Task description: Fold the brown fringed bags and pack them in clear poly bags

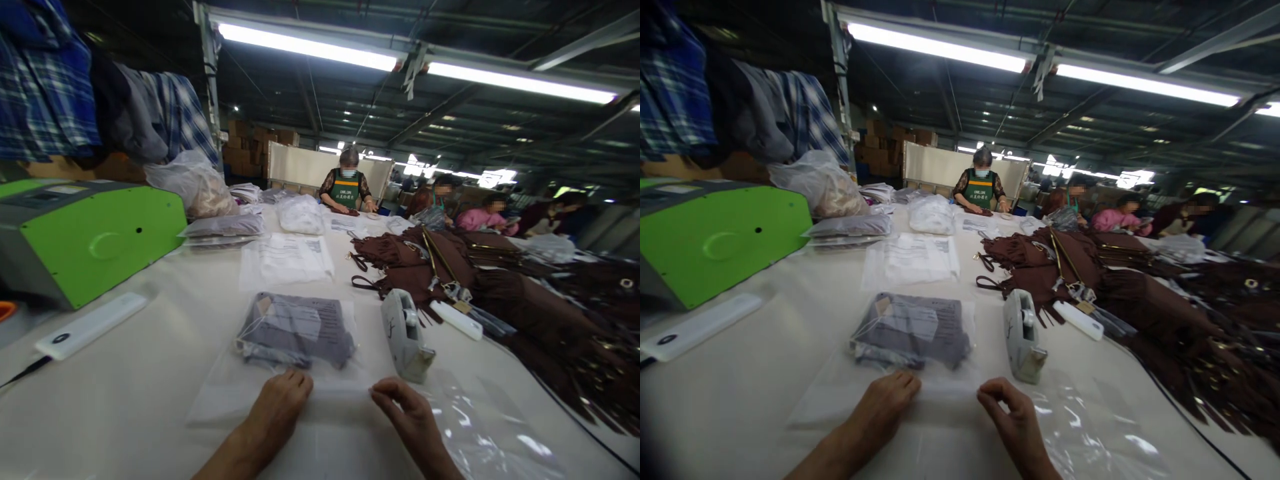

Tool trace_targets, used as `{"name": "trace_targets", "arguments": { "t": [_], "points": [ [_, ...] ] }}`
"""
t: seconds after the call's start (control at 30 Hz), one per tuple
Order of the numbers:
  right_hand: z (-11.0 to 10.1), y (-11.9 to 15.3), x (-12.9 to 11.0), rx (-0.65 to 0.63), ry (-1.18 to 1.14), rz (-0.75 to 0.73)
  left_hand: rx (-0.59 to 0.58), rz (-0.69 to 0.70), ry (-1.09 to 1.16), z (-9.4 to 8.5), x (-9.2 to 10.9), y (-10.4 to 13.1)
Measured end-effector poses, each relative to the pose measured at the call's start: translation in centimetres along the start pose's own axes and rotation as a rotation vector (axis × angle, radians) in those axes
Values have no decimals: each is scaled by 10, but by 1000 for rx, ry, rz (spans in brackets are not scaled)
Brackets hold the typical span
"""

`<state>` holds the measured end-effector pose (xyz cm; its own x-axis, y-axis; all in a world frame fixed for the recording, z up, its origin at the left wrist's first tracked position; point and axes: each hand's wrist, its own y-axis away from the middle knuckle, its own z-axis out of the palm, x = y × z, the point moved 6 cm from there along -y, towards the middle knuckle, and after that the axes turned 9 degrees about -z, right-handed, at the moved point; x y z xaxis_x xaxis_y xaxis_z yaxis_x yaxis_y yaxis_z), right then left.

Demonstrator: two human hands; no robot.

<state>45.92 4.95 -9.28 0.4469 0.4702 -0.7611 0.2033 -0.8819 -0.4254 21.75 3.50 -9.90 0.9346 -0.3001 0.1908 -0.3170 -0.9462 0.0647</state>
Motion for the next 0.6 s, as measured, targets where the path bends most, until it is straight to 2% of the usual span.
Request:
{"name": "trace_targets", "arguments": {
  "t": [0.07, 0.17, 0.27, 0.37, 0.5, 0.6],
  "points": [
    [-10, 1, 3, 14, 5, 89, -7, 15, -5, 1, 0, 2],
    [-13, 5, 3, -50, 9, 254, -5, 30, 6, 4, 2, 8],
    [1, 16, 10, -105, -171, 510, 20, 63, 86, 2, 13, 13],
    [14, 26, 18, -76, -376, 694, 69, 175, 148, -3, 37, 11],
    [20, 30, 13, -63, -462, 673, 89, 245, 95, -2, 65, -6],
    [24, 31, 2, -60, -446, 596, 93, 242, 93, 1, 73, -18]
  ]
}}
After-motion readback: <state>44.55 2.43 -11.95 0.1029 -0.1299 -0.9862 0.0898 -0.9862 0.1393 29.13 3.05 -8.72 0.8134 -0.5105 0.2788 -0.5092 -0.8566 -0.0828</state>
